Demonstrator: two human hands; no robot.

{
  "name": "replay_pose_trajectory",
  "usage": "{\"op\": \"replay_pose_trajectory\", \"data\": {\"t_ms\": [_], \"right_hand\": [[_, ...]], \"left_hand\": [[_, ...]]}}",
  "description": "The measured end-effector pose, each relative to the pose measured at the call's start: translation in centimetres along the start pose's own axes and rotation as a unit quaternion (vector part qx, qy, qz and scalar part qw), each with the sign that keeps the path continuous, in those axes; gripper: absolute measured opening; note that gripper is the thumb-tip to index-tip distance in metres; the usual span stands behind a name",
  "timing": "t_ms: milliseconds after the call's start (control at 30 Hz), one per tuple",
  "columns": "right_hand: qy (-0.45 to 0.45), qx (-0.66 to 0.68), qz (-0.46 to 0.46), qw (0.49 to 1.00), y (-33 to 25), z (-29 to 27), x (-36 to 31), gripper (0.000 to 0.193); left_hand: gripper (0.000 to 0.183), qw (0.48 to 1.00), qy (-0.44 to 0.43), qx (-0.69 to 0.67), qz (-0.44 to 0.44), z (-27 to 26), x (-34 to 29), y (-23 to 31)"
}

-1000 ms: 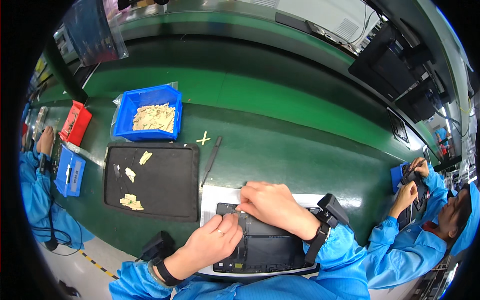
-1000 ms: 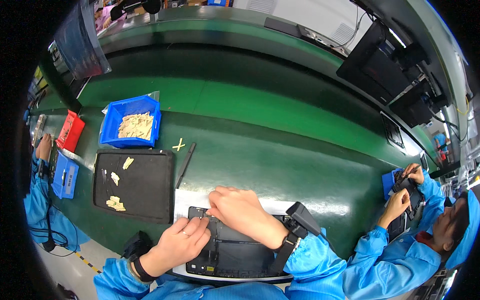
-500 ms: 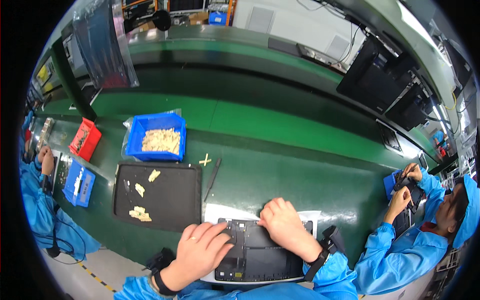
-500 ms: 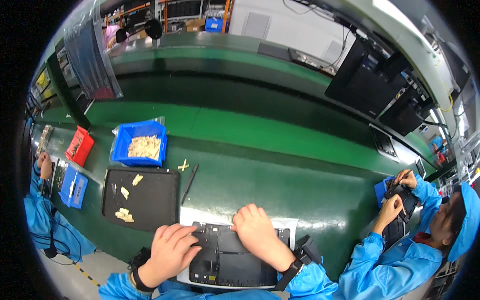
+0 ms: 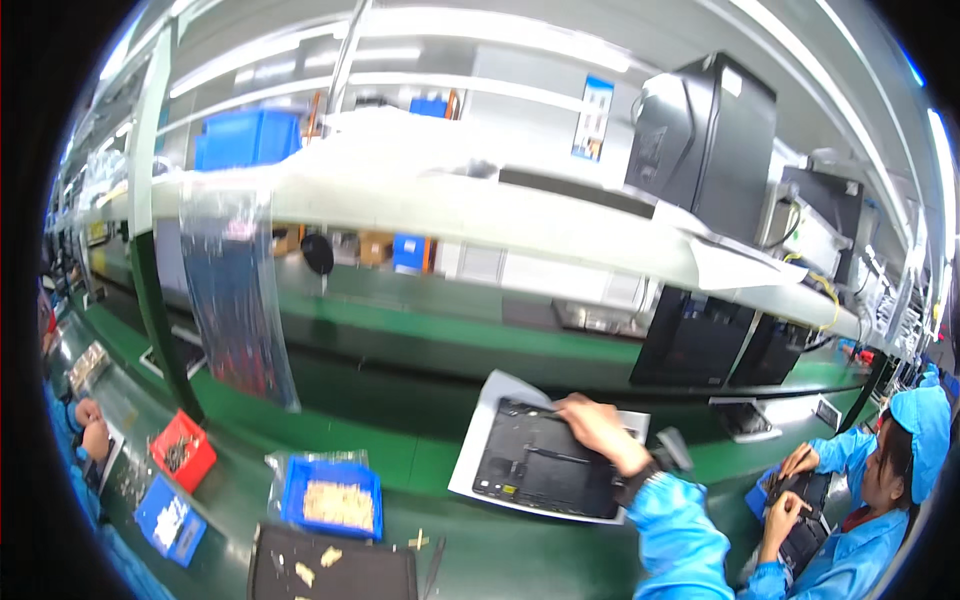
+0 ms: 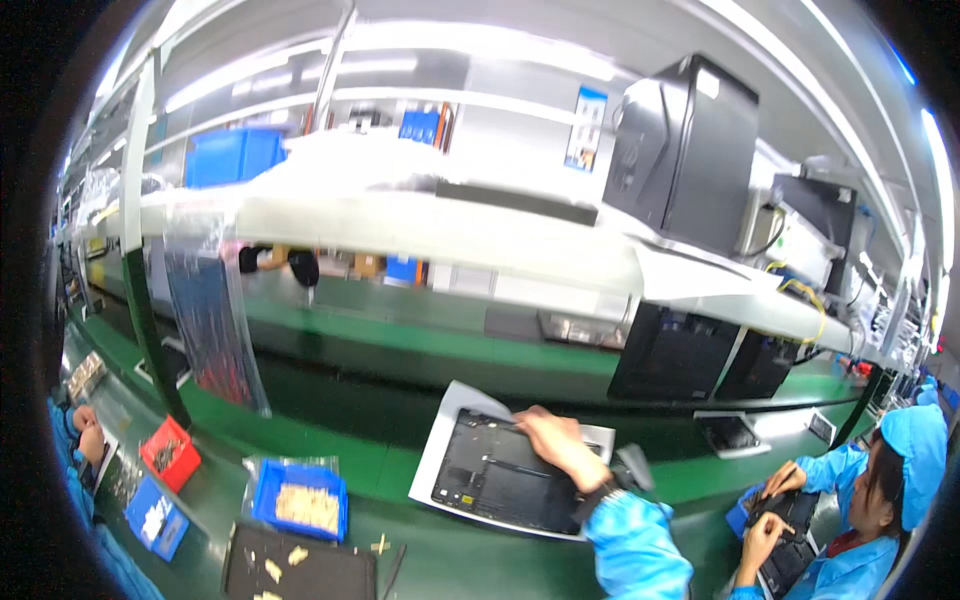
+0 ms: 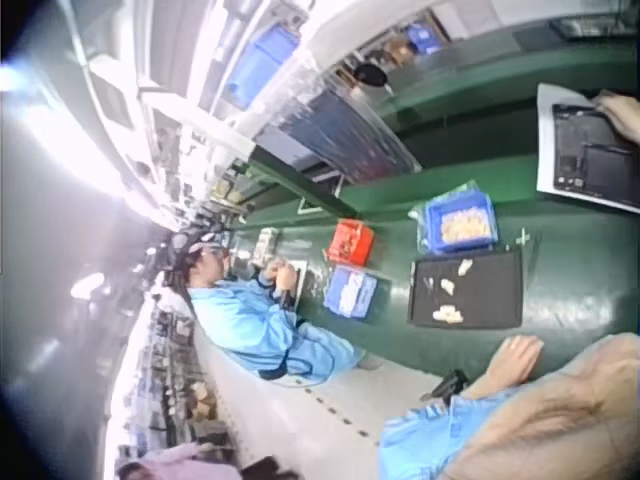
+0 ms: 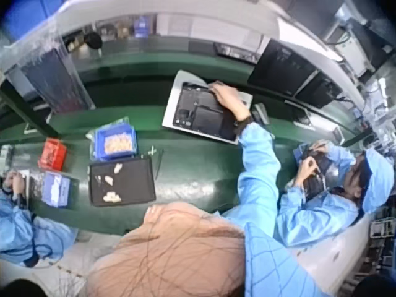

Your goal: The person assembles electronic components and small parts into a tablet housing, picking them from a bag of parts and placing them into the housing with tweezers.

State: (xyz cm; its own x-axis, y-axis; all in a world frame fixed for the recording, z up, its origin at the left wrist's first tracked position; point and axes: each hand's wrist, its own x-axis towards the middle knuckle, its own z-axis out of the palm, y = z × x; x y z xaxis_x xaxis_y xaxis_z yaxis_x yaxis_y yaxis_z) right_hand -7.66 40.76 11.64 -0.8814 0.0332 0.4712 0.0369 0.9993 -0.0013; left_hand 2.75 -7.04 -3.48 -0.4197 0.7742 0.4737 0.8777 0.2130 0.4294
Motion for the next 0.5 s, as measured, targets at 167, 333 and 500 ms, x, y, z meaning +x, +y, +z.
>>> {"op": "replay_pose_trajectory", "data": {"t_ms": [167,333,500], "right_hand": [[-0.158,-0.065,0.103,0.98,-1.0,4.6,7.7,0.046],[-0.273,0.156,-0.218,0.924,-16.8,-3.7,6.4,0.028],[0.032,0.268,-0.352,0.896,-25.4,-18.6,9.7,0.006]], "left_hand": [[0.032,0.988,-0.135,-0.064,-0.032,3.2,-1.5,-1.9],[0.033,0.987,-0.153,-0.043,-0.019,2.4,-1.0,-1.3],[0.034,0.985,-0.166,-0.036,-0.018,1.7,-0.3,-1.0]]}}
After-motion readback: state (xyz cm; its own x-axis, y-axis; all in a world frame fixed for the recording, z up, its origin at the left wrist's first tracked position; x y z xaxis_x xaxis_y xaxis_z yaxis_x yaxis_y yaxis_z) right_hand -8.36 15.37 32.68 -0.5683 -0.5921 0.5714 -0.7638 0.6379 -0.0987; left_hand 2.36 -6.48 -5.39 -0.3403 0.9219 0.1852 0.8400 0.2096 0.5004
